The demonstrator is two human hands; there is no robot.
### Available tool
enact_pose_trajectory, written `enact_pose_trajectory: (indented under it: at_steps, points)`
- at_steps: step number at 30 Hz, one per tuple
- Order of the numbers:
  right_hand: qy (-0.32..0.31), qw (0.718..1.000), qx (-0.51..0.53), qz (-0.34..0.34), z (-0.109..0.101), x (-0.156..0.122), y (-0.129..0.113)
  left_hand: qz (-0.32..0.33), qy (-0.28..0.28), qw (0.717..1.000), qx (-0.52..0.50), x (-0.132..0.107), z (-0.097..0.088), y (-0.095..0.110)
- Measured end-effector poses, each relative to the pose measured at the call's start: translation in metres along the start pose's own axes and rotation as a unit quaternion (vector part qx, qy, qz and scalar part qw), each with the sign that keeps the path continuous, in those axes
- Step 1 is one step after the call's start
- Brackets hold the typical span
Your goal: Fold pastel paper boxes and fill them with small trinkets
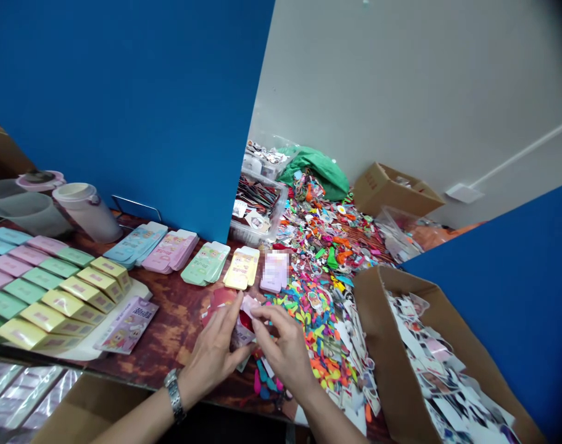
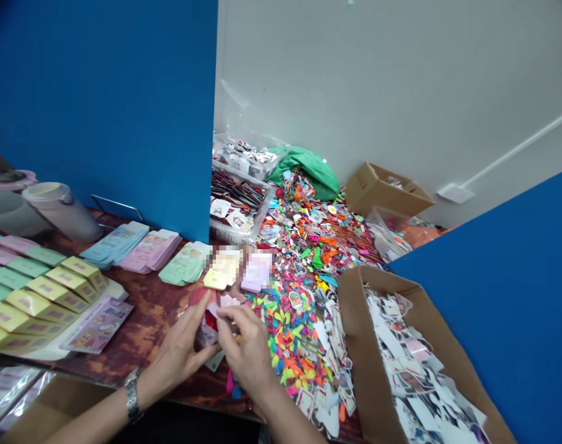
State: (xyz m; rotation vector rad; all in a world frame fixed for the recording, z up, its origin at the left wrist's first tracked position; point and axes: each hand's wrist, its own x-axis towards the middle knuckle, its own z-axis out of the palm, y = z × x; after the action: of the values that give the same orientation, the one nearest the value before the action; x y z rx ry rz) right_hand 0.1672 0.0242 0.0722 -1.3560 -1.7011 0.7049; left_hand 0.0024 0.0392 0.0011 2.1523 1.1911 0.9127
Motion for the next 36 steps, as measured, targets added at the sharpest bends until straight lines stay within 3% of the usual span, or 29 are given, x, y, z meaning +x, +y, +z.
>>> enact_pose_trajectory:
  at_steps: [5, 9, 15, 19, 22, 25, 27, 31, 34, 36]
  points:
    - [0.014, 1.0, -0.016, -0.021, 0.006, -0.002, 0.001, -0.011, 0.001, 0.995, 0.098, -0.001, 0.004, 0.0]
    - [0.036, 0.999, -0.012, -0.034, 0.017, -0.01, 0.007, 0.02, 0.02, 0.98, 0.199, -0.002, 0.002, -0.002]
    - [0.081, 0.992, -0.054, -0.08, 0.039, -0.023, 0.016, 0.016, 0.005, 0.976, 0.218, -0.005, 0.0, -0.005]
    - [0.051, 0.996, -0.04, -0.059, 0.052, -0.03, 0.02, -0.015, -0.008, 0.984, 0.178, -0.013, -0.001, -0.007]
    - [-0.019, 0.999, -0.005, -0.038, 0.055, -0.03, 0.022, -0.042, -0.035, 0.99, 0.13, -0.021, -0.009, -0.007]
    - [-0.089, 0.995, 0.051, -0.014, 0.046, -0.018, 0.03, -0.055, -0.056, 0.989, 0.124, -0.032, -0.025, -0.012]
    - [-0.082, 0.996, 0.037, -0.004, 0.032, -0.001, 0.045, -0.07, -0.039, 0.983, 0.167, -0.039, -0.04, -0.021]
    - [-0.034, 0.991, -0.132, 0.016, -0.006, 0.046, 0.096, -0.086, 0.015, 0.931, 0.354, -0.05, -0.068, -0.049]
    - [-0.085, 0.948, -0.305, 0.017, -0.03, 0.083, 0.137, -0.077, 0.029, 0.892, 0.445, -0.053, -0.074, -0.069]
    - [-0.122, 0.931, -0.345, 0.015, -0.038, 0.104, 0.157, -0.07, 0.043, 0.883, 0.461, -0.055, -0.071, -0.078]
